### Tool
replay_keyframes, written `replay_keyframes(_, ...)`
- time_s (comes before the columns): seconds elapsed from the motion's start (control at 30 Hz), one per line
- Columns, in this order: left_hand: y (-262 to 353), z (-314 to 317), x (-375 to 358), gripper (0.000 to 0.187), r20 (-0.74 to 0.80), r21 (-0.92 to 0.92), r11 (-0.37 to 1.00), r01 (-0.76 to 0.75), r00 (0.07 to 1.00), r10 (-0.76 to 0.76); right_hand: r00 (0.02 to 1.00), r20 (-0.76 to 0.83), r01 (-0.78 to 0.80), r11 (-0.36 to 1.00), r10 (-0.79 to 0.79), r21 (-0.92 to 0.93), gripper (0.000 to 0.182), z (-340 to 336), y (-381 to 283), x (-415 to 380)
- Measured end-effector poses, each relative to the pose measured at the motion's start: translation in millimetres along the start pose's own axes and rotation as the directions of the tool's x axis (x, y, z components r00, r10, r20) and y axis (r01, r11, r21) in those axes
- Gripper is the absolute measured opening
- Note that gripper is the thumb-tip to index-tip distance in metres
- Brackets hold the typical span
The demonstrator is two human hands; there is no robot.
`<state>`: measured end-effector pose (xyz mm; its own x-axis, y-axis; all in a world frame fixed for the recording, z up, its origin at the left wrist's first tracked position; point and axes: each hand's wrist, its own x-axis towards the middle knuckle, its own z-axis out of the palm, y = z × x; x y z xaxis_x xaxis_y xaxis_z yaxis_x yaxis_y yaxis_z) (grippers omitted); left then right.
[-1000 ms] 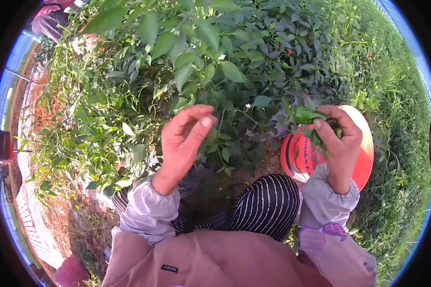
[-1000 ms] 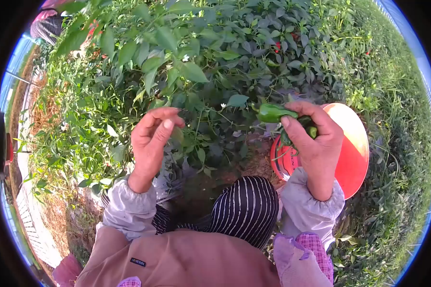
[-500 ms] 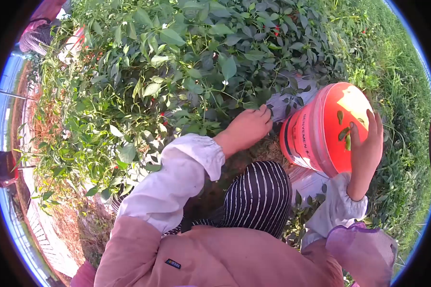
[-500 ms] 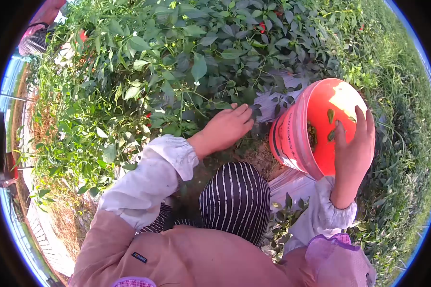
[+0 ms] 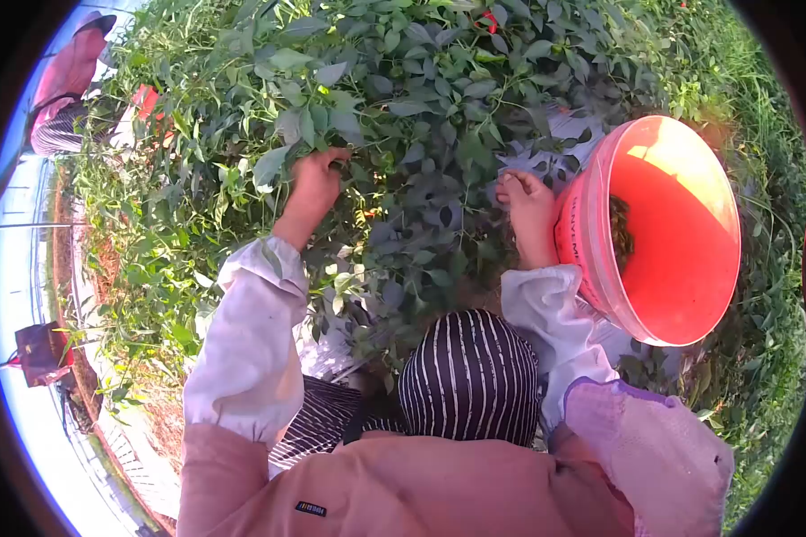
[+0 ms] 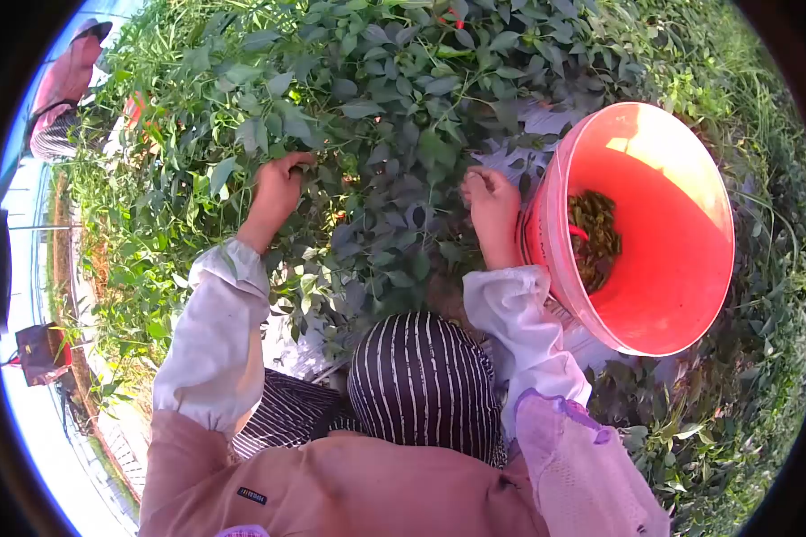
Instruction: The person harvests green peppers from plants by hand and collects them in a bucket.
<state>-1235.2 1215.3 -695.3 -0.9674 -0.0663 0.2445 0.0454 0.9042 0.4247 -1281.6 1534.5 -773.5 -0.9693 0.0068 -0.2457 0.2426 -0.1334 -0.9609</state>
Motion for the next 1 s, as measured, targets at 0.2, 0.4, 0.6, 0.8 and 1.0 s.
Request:
replay_keyframes(0.2, 30, -2, 3, 0.025, 0.003, -0.253, 0.959, 0.128, 0.991, -0.131, 0.984, 0.143, 0.111, 0.992, -0.102, -0.059, 0.020, 49, -26, 37)
replay_keyframes(0.4, 50, -16, -2, 0.018, 0.013, -0.369, 0.892, 0.260, 0.961, -0.275, 0.941, 0.173, 0.338, 0.755, -0.292, -0.563, 0.043, 77, -21, 79)
replay_keyframes(0.6, 46, -16, -7, 0.018, -0.031, -0.474, 0.834, 0.284, 0.940, -0.338, 0.939, 0.279, 0.323, 0.797, -0.202, -0.511, 0.045, 67, -34, 92)
replay_keyframes(0.8, 57, -12, -9, 0.018, 0.041, -0.621, 0.718, 0.314, 0.928, -0.370, 0.860, 0.148, 0.439, 0.559, -0.489, -0.704, 0.034, 90, -54, 55)
replay_keyframes(1.0, 67, -13, -12, 0.019, 0.095, -0.706, 0.625, 0.333, 0.919, -0.382, 0.830, 0.381, 0.547, 0.459, -0.408, -0.700, 0.028, 115, -57, -20)
